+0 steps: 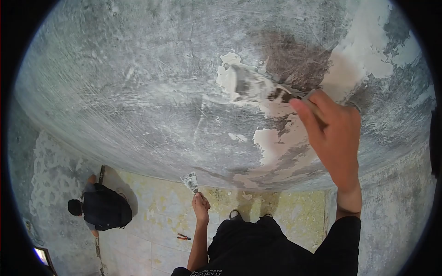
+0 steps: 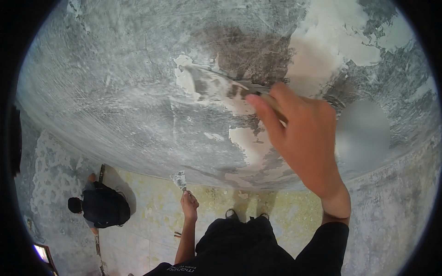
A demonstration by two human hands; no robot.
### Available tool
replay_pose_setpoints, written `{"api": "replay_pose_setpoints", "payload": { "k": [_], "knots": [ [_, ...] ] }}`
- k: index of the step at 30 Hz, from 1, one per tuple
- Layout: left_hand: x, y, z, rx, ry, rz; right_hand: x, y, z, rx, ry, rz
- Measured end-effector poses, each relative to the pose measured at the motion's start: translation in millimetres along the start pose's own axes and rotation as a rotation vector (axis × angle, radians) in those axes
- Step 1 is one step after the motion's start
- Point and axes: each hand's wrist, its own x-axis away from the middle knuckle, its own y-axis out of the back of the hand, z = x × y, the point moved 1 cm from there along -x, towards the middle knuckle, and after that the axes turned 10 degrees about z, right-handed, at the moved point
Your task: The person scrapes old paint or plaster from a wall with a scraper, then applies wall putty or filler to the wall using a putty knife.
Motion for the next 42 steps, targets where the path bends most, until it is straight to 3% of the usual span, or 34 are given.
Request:
{"api": "replay_pose_setpoints", "payload": {
  "k": [5,7,9,13,16,17,18,19,22,25,29,33,35,38,42],
  "knots": [
    [1.4,23.3,12.5,0.033,-0.04,-0.003,31.4,21.4,-9.9,0.0,-0.12,0.013],
    [-4.9,41.4,34.6,-0.098,-0.009,-0.107,51.4,32.6,-24.7,0.004,-0.148,0.027],
    [-4.5,24.9,19.1,0.027,0.079,-0.149,69.3,50.2,-39.4,-0.16,-0.293,0.061],
    [-7.3,16.0,10.2,-0.082,-0.017,-0.01,113.8,39.0,-78.0,-0.645,-0.38,0.113],
    [-14.7,4.9,-2.4,-0.041,0.014,0.031,166.9,-7.8,-94.6,-0.847,-0.462,-0.353],
    [-15.0,16.8,2.7,-0.237,-0.06,0.117,172.3,-10.5,-91.7,-0.908,-0.485,-0.228],
    [-6.2,1.8,-8.8,-0.25,-0.063,0.048,176.8,-12.9,-88.9,-0.958,-0.509,-0.099],
    [2.2,-1.6,-20.7,0.069,0.033,0.042,176.6,-12.7,-85.7,-1.092,-0.479,0.198],
    [32.1,2.3,-34.7,-0.052,0.1,0.037,211.3,-43.8,-81.7,-1.054,-0.644,0.33],
    [57.2,10.0,-22.3,-0.077,0.137,-0.002,247.1,-69.9,-69.1,-0.862,-0.677,0.463],
    [79.3,18.6,-5.6,-0.053,0.186,-0.033,256.8,-97.4,-43.7,-0.944,-0.85,0.666],
    [78.6,3.5,5.6,-0.041,0.212,-0.033,272.3,-115.1,-36.2,-1.3,-0.871,0.736],
    [76.7,-0.8,6.7,-0.037,0.204,-0.013,281.1,-122.8,-29.3,-1.543,-0.814,0.605],
    [76.0,-12.4,-4.3,-0.053,0.2,0.009,285.7,-117.6,-24.0,-1.961,-0.998,0.564],
    [76.7,-30.6,-12.1,-0.048,0.209,0.052,283.9,-111.3,-22.4,-2.013,-1.025,0.44]
  ]
}}
